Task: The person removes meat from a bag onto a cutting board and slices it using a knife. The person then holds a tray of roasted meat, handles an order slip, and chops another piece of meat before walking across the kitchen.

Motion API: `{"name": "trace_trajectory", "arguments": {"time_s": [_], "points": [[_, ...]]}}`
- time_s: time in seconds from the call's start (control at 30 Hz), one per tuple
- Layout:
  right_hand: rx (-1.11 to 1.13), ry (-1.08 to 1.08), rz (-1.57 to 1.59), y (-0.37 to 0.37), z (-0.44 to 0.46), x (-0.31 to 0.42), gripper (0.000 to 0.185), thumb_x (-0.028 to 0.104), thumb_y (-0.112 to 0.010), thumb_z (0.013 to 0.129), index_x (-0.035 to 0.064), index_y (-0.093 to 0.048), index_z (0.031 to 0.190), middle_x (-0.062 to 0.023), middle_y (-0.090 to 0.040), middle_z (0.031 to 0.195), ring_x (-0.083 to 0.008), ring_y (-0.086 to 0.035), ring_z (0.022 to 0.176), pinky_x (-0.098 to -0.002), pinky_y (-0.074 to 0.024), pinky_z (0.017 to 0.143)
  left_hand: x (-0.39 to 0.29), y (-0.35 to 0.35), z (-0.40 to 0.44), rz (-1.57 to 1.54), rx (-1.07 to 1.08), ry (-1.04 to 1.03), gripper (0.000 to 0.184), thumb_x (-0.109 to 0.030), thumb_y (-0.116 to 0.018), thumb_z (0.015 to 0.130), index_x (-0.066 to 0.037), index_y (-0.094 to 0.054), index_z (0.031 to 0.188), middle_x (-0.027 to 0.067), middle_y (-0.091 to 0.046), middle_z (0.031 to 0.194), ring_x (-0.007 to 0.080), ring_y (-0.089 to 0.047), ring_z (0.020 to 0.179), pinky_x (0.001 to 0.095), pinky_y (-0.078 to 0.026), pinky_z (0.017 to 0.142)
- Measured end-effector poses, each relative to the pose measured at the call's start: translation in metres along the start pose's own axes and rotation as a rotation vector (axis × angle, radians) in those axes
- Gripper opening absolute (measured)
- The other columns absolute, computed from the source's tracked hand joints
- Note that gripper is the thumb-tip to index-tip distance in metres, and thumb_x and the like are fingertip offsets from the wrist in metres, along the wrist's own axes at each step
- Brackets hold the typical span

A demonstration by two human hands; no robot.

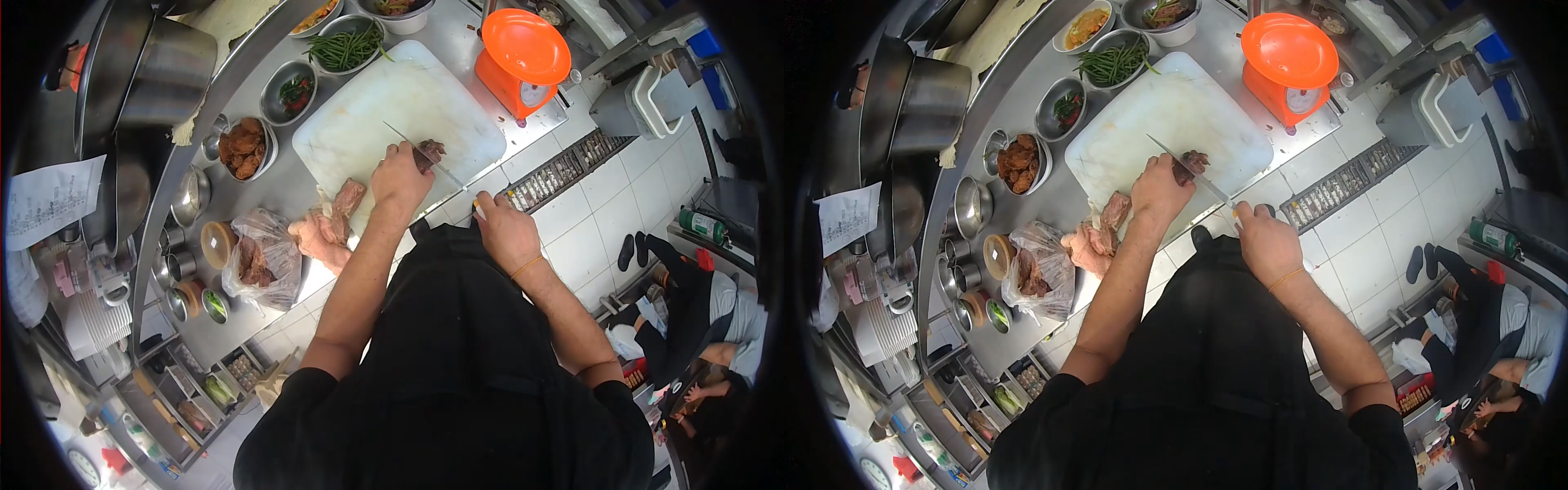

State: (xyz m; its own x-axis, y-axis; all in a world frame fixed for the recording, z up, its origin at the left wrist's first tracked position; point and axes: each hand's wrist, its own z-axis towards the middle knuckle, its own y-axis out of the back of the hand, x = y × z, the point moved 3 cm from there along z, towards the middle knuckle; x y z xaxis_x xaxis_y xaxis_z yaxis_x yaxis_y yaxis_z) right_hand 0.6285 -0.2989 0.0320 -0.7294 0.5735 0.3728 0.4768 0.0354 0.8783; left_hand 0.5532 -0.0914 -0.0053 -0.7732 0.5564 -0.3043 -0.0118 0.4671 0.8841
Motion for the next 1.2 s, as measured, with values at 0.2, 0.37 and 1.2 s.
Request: {"name": "trace_trajectory", "arguments": {"time_s": [0.2,0.37,1.2], "points": [[0.025,-0.022,-0.047,0.004,0.001,-0.005,0.019,0.01,-0.058,0.098,0.0083,-0.051,0.115,-0.0174,-0.066,0.099,-0.0367,-0.073,0.079,-0.0455,-0.0596,0.067,0.001,0.0,0.004,0.008,0.019,-0.024,0.044,-0.028,-0.078,0.081,-0.009,-0.065,0.119,0.013,-0.064,0.121,0.0353,-0.069,0.107,0.0465,-0.057,0.094],[0.053,0.002,-0.104,0.006,0.016,-0.007,0.02,0.007,-0.058,0.095,0.0066,-0.05,0.114,-0.0174,-0.067,0.096,-0.0352,-0.074,0.079,-0.0438,-0.0605,0.066,0.006,0.001,0.009,0.007,0.048,-0.027,0.034,-0.03,-0.076,0.081,-0.01,-0.069,0.108,0.0118,-0.064,0.113,0.0337,-0.069,0.106,0.0462,-0.057,0.091],[-0.057,-0.167,0.301,0.036,-0.01,-0.061,0.033,0.027,-0.066,0.099,0.0036,-0.056,0.12,-0.0281,-0.069,0.09,-0.0495,-0.066,0.091,-0.0577,-0.0507,0.077,-0.005,-0.007,0.04,0.18,-0.14,-0.326,0.06,-0.033,-0.076,0.087,-0.018,-0.058,0.143,0.013,-0.061,0.131,0.0328,-0.06,0.122,0.0511,-0.042,0.105]]}}
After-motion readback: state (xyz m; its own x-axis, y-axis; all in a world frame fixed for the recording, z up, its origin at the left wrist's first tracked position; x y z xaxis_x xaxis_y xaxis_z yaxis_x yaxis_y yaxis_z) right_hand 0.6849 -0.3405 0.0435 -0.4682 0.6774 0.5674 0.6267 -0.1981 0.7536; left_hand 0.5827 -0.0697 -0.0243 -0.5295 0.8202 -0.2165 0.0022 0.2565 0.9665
